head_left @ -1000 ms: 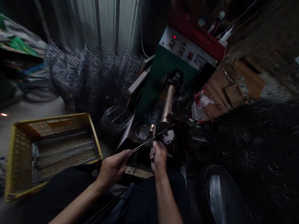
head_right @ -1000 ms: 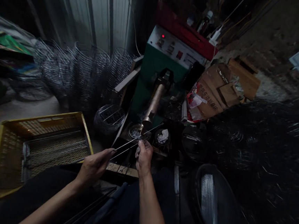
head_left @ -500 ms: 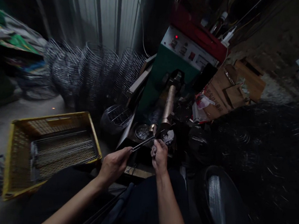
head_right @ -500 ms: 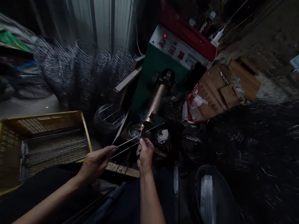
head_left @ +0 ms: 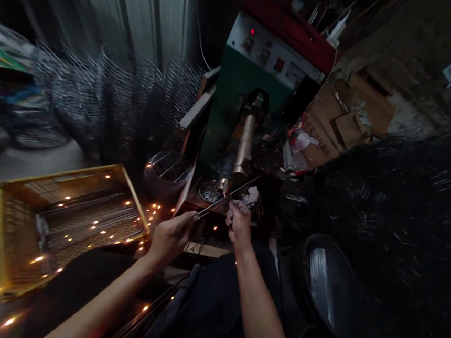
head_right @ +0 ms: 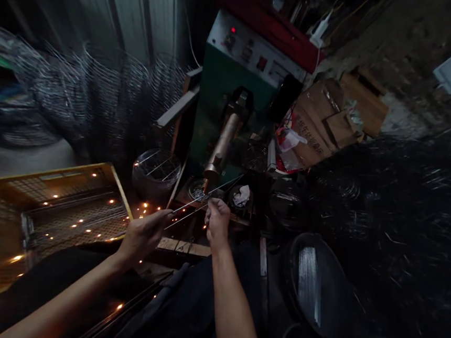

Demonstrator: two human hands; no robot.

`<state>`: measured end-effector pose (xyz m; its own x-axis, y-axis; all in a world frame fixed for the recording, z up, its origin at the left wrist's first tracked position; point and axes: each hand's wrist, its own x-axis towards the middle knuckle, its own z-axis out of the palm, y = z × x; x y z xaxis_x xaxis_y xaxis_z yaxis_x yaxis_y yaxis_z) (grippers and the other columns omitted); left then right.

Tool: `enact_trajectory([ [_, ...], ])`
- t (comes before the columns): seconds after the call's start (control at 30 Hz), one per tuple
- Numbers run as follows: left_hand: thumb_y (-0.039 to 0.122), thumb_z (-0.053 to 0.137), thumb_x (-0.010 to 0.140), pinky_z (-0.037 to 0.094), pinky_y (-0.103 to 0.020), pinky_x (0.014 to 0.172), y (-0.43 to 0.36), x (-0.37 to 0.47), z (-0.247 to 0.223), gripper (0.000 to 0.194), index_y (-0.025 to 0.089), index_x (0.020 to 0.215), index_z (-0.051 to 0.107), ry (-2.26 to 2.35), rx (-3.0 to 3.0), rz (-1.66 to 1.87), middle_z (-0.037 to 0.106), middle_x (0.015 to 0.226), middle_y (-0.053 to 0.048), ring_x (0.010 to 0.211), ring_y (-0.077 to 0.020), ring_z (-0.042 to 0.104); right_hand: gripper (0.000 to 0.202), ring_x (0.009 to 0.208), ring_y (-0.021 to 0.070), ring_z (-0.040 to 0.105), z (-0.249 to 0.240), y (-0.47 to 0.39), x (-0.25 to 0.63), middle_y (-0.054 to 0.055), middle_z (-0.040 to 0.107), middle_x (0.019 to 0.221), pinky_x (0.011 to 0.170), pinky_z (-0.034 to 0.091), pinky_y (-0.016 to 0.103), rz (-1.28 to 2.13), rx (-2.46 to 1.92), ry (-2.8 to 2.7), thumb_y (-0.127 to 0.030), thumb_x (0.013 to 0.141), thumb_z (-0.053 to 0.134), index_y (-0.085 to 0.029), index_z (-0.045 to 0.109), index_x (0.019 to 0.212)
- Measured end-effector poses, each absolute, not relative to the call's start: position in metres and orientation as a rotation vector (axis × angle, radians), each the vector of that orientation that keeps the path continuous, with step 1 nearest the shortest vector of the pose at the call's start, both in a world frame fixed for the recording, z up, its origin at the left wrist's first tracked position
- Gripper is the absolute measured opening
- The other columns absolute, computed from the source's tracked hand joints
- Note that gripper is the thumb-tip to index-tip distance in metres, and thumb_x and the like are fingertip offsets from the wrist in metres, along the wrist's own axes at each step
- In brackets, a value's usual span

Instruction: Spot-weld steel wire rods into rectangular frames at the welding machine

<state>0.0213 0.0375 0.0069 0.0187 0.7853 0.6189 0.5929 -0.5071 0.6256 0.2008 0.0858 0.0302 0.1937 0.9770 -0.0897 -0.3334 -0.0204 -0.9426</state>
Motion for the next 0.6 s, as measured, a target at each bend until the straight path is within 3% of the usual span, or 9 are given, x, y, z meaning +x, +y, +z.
enact_trajectory([
  [0.6,0.036,0.049,0.096,0.048,-0.021,0.063,0.057,0.022,0.021,0.029,0.018,0.1,0.072,1.442,1.979,1.295,0.077,0.088,-0.006,0.069,-0.0166,0.07,0.043,0.037,0.0047,0.027,0.03,0.091,0.215,-0.009,0.042,0.046,0.034,0.019,0.016,1.276,-1.151,-0.889,-0.055,0.068,0.077,-0.017,0.056,0.073],
])
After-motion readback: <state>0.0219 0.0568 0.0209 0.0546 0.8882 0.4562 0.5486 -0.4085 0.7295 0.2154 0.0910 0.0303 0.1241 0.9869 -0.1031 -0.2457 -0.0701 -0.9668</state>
